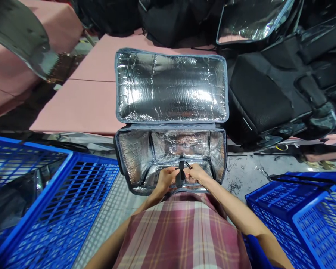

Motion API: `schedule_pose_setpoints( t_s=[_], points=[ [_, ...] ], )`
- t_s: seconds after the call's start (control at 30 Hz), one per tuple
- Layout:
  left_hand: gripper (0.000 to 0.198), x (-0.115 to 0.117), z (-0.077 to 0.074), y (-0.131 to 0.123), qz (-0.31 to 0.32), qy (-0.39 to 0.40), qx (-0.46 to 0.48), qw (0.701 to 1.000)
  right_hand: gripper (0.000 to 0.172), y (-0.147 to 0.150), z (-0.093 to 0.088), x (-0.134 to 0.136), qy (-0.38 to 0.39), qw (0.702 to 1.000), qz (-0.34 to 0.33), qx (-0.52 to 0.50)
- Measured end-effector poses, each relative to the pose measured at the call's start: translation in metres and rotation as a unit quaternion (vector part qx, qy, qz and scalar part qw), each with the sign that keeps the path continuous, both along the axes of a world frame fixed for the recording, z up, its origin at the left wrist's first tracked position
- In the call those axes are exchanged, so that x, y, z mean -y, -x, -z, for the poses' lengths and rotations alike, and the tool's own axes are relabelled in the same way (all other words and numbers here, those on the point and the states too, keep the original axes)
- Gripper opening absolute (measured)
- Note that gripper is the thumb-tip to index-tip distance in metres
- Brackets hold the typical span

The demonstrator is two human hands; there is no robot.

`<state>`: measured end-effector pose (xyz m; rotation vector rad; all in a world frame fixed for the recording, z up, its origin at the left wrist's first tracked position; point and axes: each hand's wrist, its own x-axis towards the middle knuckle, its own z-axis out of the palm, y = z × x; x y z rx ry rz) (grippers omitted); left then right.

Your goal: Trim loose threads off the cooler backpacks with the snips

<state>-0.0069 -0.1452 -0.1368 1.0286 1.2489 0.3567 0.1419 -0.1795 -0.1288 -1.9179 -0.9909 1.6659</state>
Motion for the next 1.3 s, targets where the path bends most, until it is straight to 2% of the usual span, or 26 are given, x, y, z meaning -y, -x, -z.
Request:
schedule_pose_setpoints(
  t_s=[0.17, 0.27, 0.37, 0.47, 0.57, 0.67, 0.77, 0.87, 0.97, 1.0, 1.07, 1.17, 1.23, 1.3],
  points=[
    [0.015, 0.006, -0.012, 0.007, -0.053, -0.103, -0.039, 0.992, 0.020, 0.010, 0.003, 0.002, 0.001, 0.997, 0.048, -0.059],
    [0.015, 0.017, -0.023, 0.014, -0.022, -0.149, -0.006, 0.989, 0.016, 0.014, 0.005, 0.003, -0.018, 0.993, 0.097, -0.060],
    [0.018, 0.026, -0.029, 0.015, 0.023, -0.104, 0.026, 0.994, 0.016, 0.016, 0.005, 0.003, -0.034, 0.988, 0.132, -0.069],
    [0.026, 0.024, -0.025, 0.009, 0.014, -0.071, -0.024, 0.997, 0.016, 0.016, 0.005, 0.003, -0.051, 0.985, 0.143, -0.084],
    [0.025, 0.014, -0.013, 0.000, 0.000, -0.117, -0.113, 0.987, 0.016, 0.017, 0.005, 0.004, -0.061, 0.983, 0.146, -0.092],
    [0.025, 0.007, -0.002, -0.005, -0.002, -0.143, -0.152, 0.978, 0.015, 0.016, 0.003, 0.004, -0.055, 0.983, 0.151, -0.093],
    [0.029, 0.007, 0.000, -0.005, -0.003, -0.159, -0.176, 0.971, 0.013, 0.015, -0.001, 0.003, -0.050, 0.984, 0.149, -0.085],
    [0.018, 0.014, -0.011, -0.004, 0.033, -0.228, -0.239, 0.943, 0.014, 0.016, -0.004, 0.002, -0.049, 0.987, 0.136, -0.071],
    [0.024, 0.025, -0.025, -0.005, 0.114, -0.295, -0.312, 0.896, 0.017, 0.018, -0.004, 0.000, -0.053, 0.991, 0.112, -0.040],
    [0.030, 0.028, -0.028, -0.007, 0.126, -0.288, -0.319, 0.894, 0.019, 0.019, -0.005, -0.002, -0.057, 0.993, 0.100, -0.024],
    [0.036, 0.030, -0.033, -0.008, 0.116, -0.215, -0.275, 0.930, 0.025, 0.018, -0.007, -0.004, -0.069, 0.995, 0.068, 0.013],
    [0.023, 0.025, -0.034, -0.006, 0.084, -0.064, -0.125, 0.986, 0.027, 0.006, -0.018, -0.002, -0.102, 0.990, 0.010, 0.093],
    [0.023, 0.019, -0.033, -0.001, 0.053, 0.039, -0.007, 0.998, 0.029, -0.005, -0.028, 0.004, -0.130, 0.978, -0.023, 0.159],
    [0.023, 0.014, -0.030, 0.004, 0.002, 0.126, 0.094, 0.988, 0.032, -0.013, -0.036, 0.012, -0.154, 0.963, -0.060, 0.211]
  ],
)
